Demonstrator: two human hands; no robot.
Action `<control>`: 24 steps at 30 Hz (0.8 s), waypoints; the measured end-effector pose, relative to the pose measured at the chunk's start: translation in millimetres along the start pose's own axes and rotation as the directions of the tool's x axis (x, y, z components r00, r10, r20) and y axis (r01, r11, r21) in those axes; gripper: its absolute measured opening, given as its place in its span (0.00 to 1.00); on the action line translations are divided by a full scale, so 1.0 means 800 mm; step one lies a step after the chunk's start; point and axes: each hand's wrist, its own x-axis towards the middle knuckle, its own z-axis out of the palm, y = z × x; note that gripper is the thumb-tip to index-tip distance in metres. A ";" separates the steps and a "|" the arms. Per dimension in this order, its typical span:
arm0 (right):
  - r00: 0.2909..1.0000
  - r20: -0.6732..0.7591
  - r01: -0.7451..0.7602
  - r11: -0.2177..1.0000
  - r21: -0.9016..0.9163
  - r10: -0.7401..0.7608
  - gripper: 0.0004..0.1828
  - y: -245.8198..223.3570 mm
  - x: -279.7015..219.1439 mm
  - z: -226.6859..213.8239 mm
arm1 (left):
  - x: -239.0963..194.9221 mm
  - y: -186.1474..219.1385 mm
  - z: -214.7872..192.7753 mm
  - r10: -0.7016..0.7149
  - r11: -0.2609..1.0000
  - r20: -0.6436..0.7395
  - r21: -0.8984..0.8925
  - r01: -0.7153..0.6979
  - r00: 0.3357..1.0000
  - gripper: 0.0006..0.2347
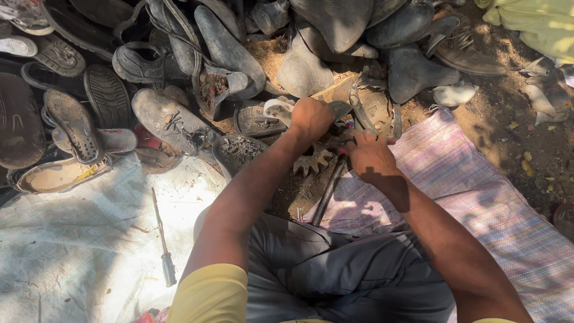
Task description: The person sits on a mat surrounded by discarded footwear and uses a hammer and pliers to separate the sole from a boot. They repeatedly strike the sole with the hammer and pull at the material with their hands and pliers to detach it from the upper part of the boot.
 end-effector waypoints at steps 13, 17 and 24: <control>0.964 0.096 0.226 0.573 -0.788 -0.248 0.23 -0.042 0.033 -0.024 | 0.041 -0.009 0.006 0.066 0.997 -0.025 0.044 -0.064 0.998 0.08; 0.943 0.187 0.301 0.466 -0.832 -0.275 0.23 -0.046 0.041 -0.046 | 0.043 -0.013 -0.007 0.021 0.999 0.056 0.035 -0.023 0.998 0.08; 0.847 0.401 0.504 0.286 -0.815 -0.348 0.18 -0.059 0.070 -0.082 | 0.070 -0.044 -0.007 -0.050 0.996 0.087 -0.062 0.056 0.995 0.08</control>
